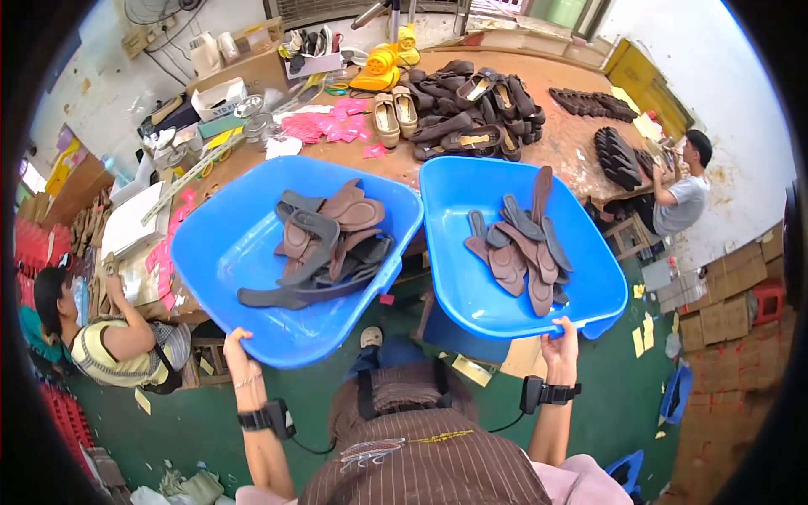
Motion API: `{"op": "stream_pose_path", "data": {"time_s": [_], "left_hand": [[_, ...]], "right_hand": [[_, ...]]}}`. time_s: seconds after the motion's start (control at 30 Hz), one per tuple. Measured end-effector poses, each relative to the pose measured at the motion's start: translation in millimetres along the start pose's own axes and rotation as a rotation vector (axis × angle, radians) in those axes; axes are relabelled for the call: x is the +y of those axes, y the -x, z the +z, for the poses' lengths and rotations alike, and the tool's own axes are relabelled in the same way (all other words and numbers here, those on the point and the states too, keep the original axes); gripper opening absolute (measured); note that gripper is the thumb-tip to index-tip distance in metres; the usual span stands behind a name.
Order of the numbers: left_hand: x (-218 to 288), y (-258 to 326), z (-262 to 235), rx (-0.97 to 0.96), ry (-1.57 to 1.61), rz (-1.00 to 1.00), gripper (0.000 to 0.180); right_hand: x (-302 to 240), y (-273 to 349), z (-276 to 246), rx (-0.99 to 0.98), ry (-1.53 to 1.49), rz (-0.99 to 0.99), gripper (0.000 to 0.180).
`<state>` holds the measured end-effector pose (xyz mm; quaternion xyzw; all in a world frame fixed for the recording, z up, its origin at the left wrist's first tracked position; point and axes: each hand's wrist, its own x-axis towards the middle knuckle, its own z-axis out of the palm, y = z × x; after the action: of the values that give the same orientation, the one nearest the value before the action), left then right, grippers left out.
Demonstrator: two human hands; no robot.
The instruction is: Apply adhesive to shoe soles using a roller machine and then transport the processed components to another station in bins.
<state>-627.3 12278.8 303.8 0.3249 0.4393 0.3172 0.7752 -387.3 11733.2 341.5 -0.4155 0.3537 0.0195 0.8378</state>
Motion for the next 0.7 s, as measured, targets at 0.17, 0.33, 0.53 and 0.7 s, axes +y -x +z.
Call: {"op": "stream_pose_path", "data": {"time_s": [0.17, 0.33, 0.53, 0.7], "left_hand": [[-5.2, -86.1, 22.1, -0.041, -0.123, -0.009, 0.023], [-5.7, -143.6, 3.5, 0.008, -0.183, -0.058, 0.022], [-35.1, -188.7, -72.3, 0.014, -0.259, -0.204, 0.019], [-42.9, -177.0, -84.9, 0.101, -0.367, 0.031, 0.012]], "right_hand": [[6.1, -6.4, 9.8, 0.009, -0.054, -0.001, 0.019], [28.3, 4.7, 22.4, 0.083, -0.070, -0.002, 0.021], [47.8, 30.4, 45.8, 0.176, -0.042, -0.059, 0.020], [58.0, 26.4, 41.4, 0.199, -0.027, -0.027, 0.019]]}}
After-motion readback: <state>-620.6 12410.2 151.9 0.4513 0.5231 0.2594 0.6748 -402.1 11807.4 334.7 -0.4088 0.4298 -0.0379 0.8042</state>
